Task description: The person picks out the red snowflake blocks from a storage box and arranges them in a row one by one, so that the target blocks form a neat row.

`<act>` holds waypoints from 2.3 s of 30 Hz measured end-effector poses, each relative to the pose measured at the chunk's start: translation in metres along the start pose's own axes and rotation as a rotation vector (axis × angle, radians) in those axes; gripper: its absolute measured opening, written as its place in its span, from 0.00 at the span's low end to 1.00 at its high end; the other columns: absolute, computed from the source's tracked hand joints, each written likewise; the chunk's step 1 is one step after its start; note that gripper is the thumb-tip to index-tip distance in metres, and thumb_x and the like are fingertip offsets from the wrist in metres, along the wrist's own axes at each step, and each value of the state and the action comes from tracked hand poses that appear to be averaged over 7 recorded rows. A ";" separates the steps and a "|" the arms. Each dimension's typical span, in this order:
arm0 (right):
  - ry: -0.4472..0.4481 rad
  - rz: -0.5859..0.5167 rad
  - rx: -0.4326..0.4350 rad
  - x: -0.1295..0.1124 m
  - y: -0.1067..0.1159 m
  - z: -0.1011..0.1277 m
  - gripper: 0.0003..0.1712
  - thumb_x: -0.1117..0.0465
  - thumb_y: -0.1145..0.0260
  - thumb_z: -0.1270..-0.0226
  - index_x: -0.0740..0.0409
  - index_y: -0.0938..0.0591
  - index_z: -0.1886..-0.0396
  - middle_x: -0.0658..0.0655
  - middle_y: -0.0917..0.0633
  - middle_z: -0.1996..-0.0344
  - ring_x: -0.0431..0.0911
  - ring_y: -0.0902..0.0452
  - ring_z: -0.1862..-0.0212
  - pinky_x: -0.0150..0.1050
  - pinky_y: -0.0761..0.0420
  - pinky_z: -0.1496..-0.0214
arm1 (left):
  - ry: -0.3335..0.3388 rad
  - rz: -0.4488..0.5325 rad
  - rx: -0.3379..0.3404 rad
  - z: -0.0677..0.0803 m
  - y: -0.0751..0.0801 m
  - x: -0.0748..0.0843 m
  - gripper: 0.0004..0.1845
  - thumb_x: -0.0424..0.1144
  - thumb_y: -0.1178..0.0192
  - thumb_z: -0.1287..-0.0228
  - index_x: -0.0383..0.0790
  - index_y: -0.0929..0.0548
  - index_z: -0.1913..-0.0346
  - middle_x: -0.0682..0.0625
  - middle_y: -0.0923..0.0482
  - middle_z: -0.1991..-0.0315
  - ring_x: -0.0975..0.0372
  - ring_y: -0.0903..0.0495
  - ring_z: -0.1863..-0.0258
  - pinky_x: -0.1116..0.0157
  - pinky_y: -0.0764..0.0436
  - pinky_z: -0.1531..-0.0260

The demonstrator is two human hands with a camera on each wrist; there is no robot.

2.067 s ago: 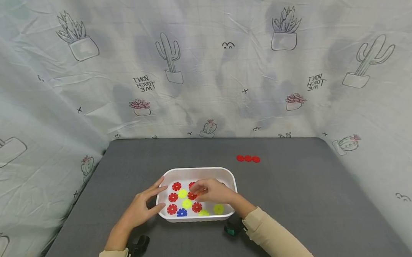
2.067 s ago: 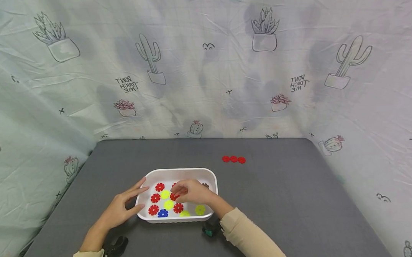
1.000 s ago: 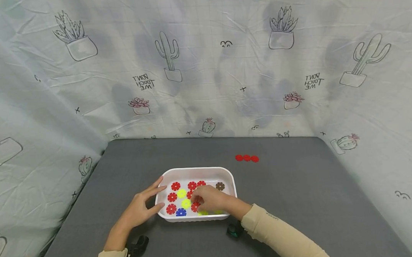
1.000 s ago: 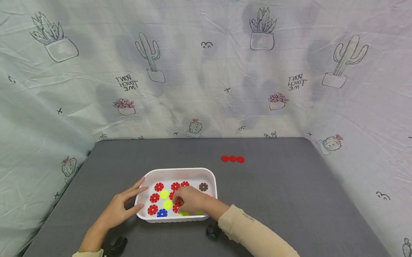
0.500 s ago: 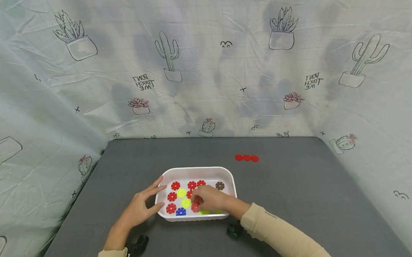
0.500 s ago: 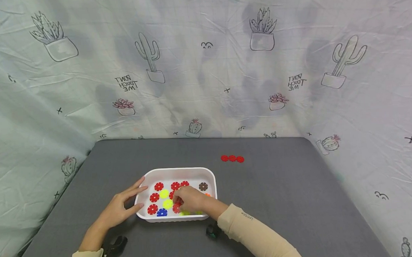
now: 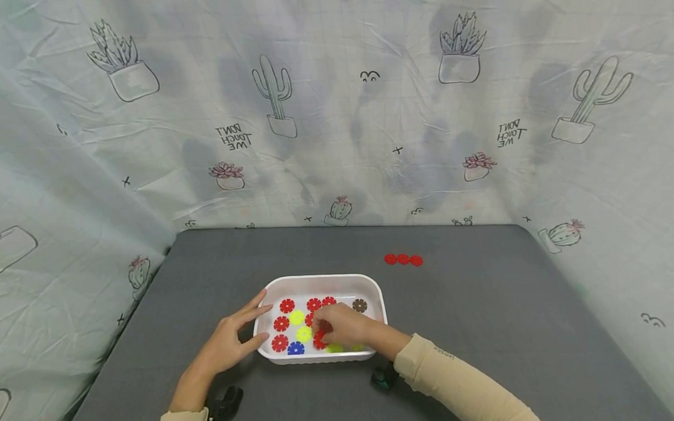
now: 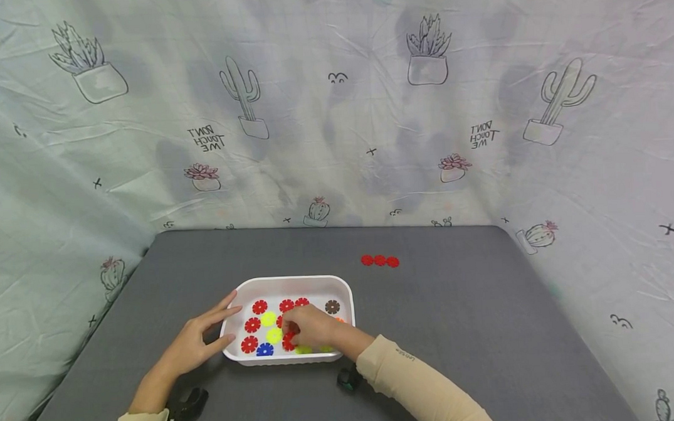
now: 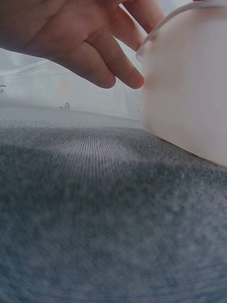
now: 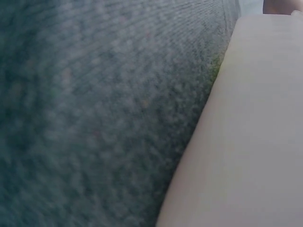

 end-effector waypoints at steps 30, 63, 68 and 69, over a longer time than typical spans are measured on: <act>-0.173 -0.419 0.118 0.008 0.028 0.012 0.11 0.67 0.34 0.49 0.53 0.14 0.64 0.47 0.15 0.68 0.40 0.24 0.69 0.31 0.22 0.66 | 0.012 0.008 0.003 0.001 0.000 -0.001 0.27 0.43 0.38 0.46 0.44 0.28 0.41 0.53 0.45 0.32 0.50 0.39 0.36 0.45 0.35 0.46; -0.348 -0.838 0.659 0.157 0.118 0.086 0.22 0.68 0.38 0.43 0.69 0.27 0.47 0.48 0.20 0.64 0.36 0.21 0.64 0.45 0.24 0.49 | -0.008 0.002 0.000 -0.001 0.001 0.001 0.27 0.43 0.37 0.47 0.45 0.28 0.41 0.52 0.44 0.32 0.51 0.39 0.36 0.46 0.34 0.45; -0.409 -0.853 0.715 0.184 0.122 0.092 0.22 0.70 0.40 0.42 0.69 0.27 0.46 0.48 0.20 0.65 0.35 0.21 0.65 0.43 0.24 0.49 | -0.004 0.005 -0.001 -0.001 0.003 0.004 0.27 0.43 0.37 0.47 0.46 0.28 0.41 0.52 0.44 0.32 0.50 0.39 0.36 0.46 0.34 0.45; -0.415 -0.858 0.724 0.189 0.123 0.093 0.22 0.70 0.40 0.42 0.69 0.28 0.45 0.48 0.20 0.66 0.35 0.21 0.65 0.43 0.24 0.49 | -0.005 0.007 -0.001 -0.002 0.003 0.004 0.27 0.43 0.37 0.47 0.45 0.28 0.41 0.51 0.44 0.32 0.50 0.39 0.36 0.46 0.34 0.45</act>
Point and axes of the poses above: each hand's wrist, its own z-axis away from the middle knuckle, its own y-axis out of the back of the hand, x = y × z, the point moved 3 cm from there along -z, towards the middle knuckle
